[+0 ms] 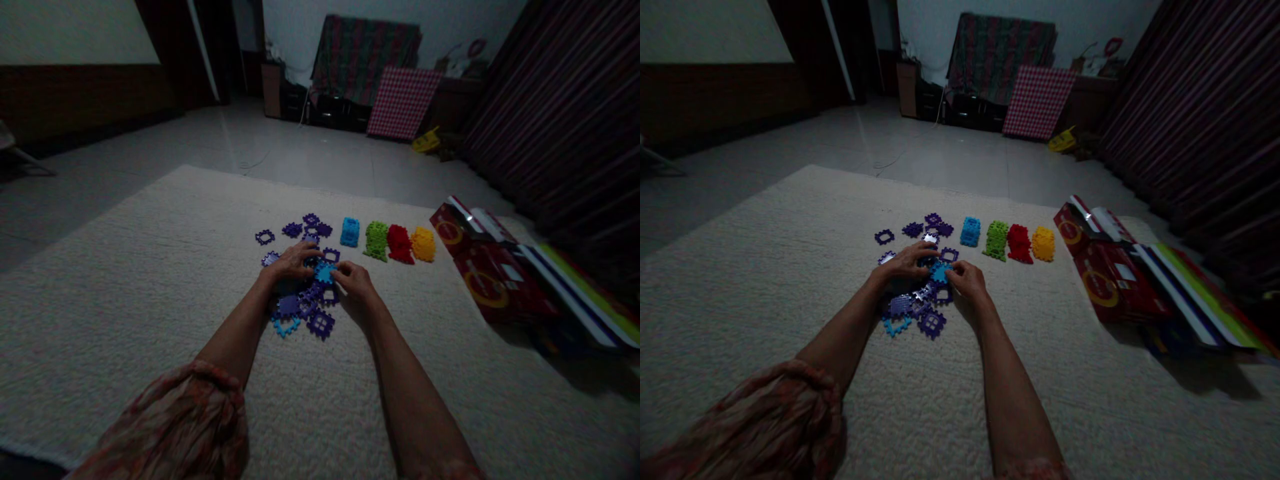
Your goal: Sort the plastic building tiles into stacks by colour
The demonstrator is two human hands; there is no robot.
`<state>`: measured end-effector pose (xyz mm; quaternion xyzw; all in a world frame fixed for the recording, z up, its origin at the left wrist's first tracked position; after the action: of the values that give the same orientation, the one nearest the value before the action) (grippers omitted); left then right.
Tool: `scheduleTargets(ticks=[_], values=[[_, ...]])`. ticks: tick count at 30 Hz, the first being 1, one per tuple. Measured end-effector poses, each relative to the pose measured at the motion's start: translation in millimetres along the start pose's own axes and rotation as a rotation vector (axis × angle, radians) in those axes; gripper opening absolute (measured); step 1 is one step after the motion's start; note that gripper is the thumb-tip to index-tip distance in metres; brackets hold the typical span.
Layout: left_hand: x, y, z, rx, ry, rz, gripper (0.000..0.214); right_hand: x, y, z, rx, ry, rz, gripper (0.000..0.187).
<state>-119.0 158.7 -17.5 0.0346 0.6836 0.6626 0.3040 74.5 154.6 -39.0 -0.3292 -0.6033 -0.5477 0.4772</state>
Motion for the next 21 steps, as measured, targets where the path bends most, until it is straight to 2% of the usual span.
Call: scheduleTargets(ticks=[3,6,9,11,12,14,16,19,21], values=[[-1.3,-0.2,-0.5,0.003,-0.002,0.06,0.058,-5.7,8.4,2.7,0.016,-0.085,0.244,0.023],[-3.7,0.6,-1.1,0.001,0.01,0.106,0.056,-8.0,19.2,4.8,-0.007,-0.096,0.349,0.026],[-5.7,1.1,-1.0,0.006,0.02,0.114,0.054,-4.9,41.8,4.8,-0.241,0.083,0.224,0.022],[-5.2,0.4,-0.5,0.01,0.028,0.114,0.054,0.9,54.5,-0.1,-0.396,0.271,0.022,0.013],[-4.5,-0.1,-0.2,0.009,0.032,0.113,0.053,3.1,57.0,-2.6,-0.423,0.351,-0.09,0.009],[-3.5,-0.9,0.1,-0.002,0.029,0.106,0.053,3.9,56.3,-5.7,-0.37,0.444,-0.276,0.011],[-3.4,-0.9,0.0,-0.011,0.024,0.098,0.053,1.9,53.9,-7.8,-0.253,0.476,-0.385,0.018],[-5.0,0.5,-0.2,-0.009,0.026,0.088,0.052,0.4,53.5,-10.8,-0.112,0.473,-0.429,0.032],[-6.7,1.8,0.1,-0.003,0.032,0.083,0.051,0.4,55.0,-10.7,-0.071,0.437,-0.439,0.043]])
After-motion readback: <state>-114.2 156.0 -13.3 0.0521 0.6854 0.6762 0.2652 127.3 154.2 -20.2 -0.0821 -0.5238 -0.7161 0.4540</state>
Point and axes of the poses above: each hand's wrist, its own z-axis towards the middle knuckle, its own y-axis out of the back of the hand, x = y × z, the point moved 6 cm from there along z, towards the middle knuckle, and after that the axes turned 8 degrees about z, right-handed, at the moved point
